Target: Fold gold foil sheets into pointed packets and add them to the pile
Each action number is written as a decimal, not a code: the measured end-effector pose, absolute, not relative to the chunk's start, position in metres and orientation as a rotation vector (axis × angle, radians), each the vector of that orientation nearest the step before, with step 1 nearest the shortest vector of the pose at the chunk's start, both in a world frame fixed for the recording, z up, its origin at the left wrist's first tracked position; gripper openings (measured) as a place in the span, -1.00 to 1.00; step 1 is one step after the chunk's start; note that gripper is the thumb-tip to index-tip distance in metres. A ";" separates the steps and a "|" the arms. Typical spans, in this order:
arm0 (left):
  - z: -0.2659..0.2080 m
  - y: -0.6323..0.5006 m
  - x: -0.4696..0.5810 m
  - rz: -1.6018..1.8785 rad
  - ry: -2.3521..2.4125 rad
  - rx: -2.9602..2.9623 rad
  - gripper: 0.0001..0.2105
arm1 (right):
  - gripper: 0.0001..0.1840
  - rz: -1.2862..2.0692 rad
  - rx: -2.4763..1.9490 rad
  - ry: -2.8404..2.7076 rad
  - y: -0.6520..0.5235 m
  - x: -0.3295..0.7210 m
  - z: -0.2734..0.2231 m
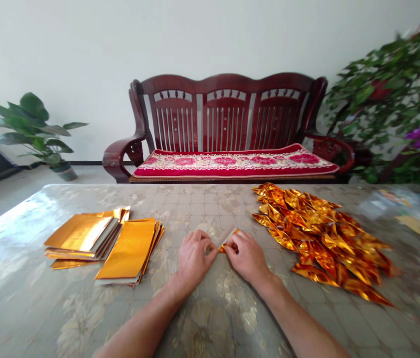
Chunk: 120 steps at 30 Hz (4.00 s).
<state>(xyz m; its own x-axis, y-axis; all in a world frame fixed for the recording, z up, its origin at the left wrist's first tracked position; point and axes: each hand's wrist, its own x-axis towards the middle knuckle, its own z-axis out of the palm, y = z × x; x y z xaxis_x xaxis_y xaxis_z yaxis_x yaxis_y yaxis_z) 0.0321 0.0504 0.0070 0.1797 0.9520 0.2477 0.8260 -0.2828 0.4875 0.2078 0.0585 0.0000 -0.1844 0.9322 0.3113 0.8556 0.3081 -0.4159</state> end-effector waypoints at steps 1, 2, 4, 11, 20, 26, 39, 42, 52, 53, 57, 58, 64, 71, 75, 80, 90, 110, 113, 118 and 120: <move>0.007 0.051 0.032 0.745 1.720 2.213 -0.89 | -0.83 0.202 -1.586 -2.076 0.059 0.208 0.000; 0.008 0.051 0.032 0.737 1.728 2.213 -0.89 | -0.83 0.206 -1.594 -2.077 0.059 0.208 0.000; 0.007 0.051 0.032 0.727 1.745 2.218 -0.89 | -0.82 0.219 -1.616 -2.076 0.059 0.208 0.000; 0.007 0.050 0.034 0.687 1.788 2.242 -0.88 | -0.82 0.257 -1.637 -2.088 0.059 0.210 0.001; 0.012 0.049 0.036 0.603 1.806 2.298 -0.87 | -0.87 0.163 -1.537 -2.177 0.058 0.214 0.001; 0.016 0.047 0.036 0.565 1.808 2.337 -0.86 | -0.85 -0.066 -1.485 -2.337 0.061 0.216 0.007; 0.012 0.047 0.037 0.600 1.860 2.215 -0.93 | -0.82 0.006 -1.620 -2.267 0.067 0.209 0.007; 0.012 0.047 0.037 0.639 1.857 2.194 -0.93 | -0.82 0.027 -1.649 -2.248 0.067 0.209 0.008; 0.005 0.047 0.035 0.803 1.848 2.130 -0.90 | -0.86 0.084 -1.658 -2.212 0.069 0.210 0.004; 0.004 0.047 0.035 0.828 1.834 2.140 -0.91 | -0.86 0.085 -1.657 -2.213 0.069 0.210 0.004; 0.006 0.043 0.028 0.891 1.711 2.227 -0.75 | -0.86 0.091 -1.662 -2.211 0.069 0.209 0.005; 0.007 0.041 0.026 0.890 1.686 2.250 -0.71 | -0.85 0.090 -1.668 -2.208 0.069 0.209 0.005; 0.012 0.025 0.022 0.664 1.554 2.463 -0.62 | -0.85 0.089 -1.689 -2.197 0.068 0.207 0.006; 0.011 0.023 0.034 0.361 1.536 2.668 -0.63 | -0.86 0.082 -1.682 -2.204 0.068 0.207 0.005; 0.011 0.026 0.038 0.260 1.543 2.711 -0.74 | -0.86 0.087 -1.692 -2.201 0.067 0.207 0.006; 0.009 0.027 0.043 0.181 1.548 2.781 -0.82 | -0.86 0.100 -1.705 -2.196 0.067 0.207 0.007; 0.013 0.029 0.044 0.201 1.505 2.794 -0.80 | -0.90 0.002 -1.744 -2.209 0.064 0.207 0.006; 0.008 0.027 0.050 0.134 1.636 2.801 -0.80 | -0.88 0.045 -1.777 -2.161 0.061 0.215 0.007; 0.009 0.029 0.050 0.147 1.621 2.815 -0.82 | -0.84 0.065 -1.724 -2.171 0.058 0.218 0.006; 0.013 0.026 0.049 0.193 1.565 2.874 -0.86 | -0.95 0.079 -1.766 -2.106 0.063 0.224 0.002; 0.013 0.020 0.050 0.217 1.533 2.910 -0.87 | -0.97 0.115 -1.750 -2.089 0.063 0.226 0.002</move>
